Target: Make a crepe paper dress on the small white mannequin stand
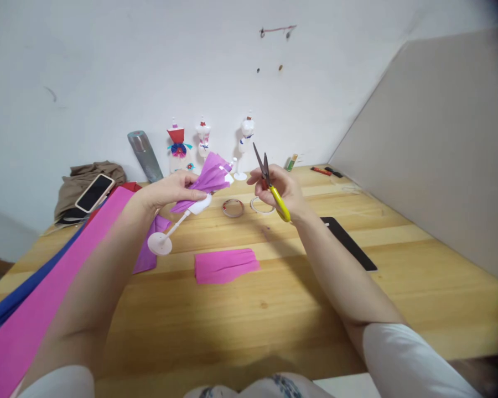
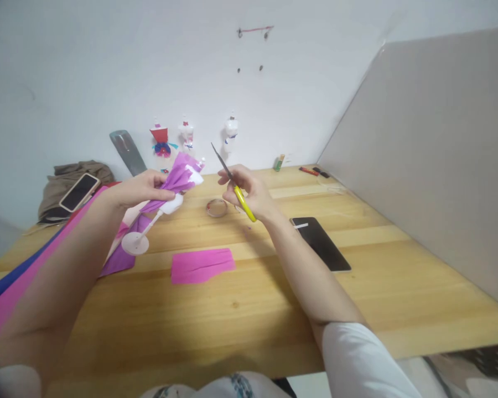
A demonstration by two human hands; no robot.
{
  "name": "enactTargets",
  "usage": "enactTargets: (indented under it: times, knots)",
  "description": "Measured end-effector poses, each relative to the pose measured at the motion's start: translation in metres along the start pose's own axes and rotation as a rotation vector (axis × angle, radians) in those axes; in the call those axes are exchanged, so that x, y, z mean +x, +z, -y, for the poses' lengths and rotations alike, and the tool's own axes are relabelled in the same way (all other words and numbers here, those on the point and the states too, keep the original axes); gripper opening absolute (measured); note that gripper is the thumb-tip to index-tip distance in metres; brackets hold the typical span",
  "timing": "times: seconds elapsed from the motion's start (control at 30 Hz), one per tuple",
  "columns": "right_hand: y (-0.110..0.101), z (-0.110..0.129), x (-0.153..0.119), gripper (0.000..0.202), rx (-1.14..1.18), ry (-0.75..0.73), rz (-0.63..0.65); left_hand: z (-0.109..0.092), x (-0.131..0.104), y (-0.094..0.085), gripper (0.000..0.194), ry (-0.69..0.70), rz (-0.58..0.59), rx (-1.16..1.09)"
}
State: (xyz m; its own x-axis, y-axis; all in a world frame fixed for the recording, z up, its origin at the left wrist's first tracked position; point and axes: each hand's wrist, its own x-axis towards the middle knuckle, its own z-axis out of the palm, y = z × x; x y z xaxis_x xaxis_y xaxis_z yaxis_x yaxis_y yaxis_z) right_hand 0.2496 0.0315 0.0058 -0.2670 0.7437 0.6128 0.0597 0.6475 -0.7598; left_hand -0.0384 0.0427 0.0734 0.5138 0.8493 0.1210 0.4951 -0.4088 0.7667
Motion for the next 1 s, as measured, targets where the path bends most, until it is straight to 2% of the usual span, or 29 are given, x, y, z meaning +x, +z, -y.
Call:
enactTargets:
  times: [0.17,0.27,0.4,0.6,0.73,1.0]
  knots:
    - [0.0,0.009,-0.002,0.052,-0.064,0.057,0.19,0.008,-0.003,0.013,0.038,-0.136,0.007,-0.357]
    - [0.004,0.011,-0.003,0.046,-0.127,0.068,0.239,0.008,-0.005,0.024,0.04,-0.153,-0.036,-0.447]
    - [0.011,0.016,-0.002,0.038,-0.227,0.093,0.216,0.007,-0.003,0.035,0.038,-0.11,-0.135,-0.415]
    - [0.017,0.021,-0.002,0.04,-0.4,0.106,0.222,0.008,-0.004,0.05,0.031,-0.068,-0.26,-0.317]
    - [0.018,0.016,-0.003,0.043,-0.492,0.096,0.215,0.004,-0.009,0.055,0.03,-0.047,-0.264,-0.307]
    - [0.018,0.017,-0.004,0.054,-0.476,0.068,0.235,-0.002,-0.011,0.054,0.029,-0.046,-0.247,-0.149]
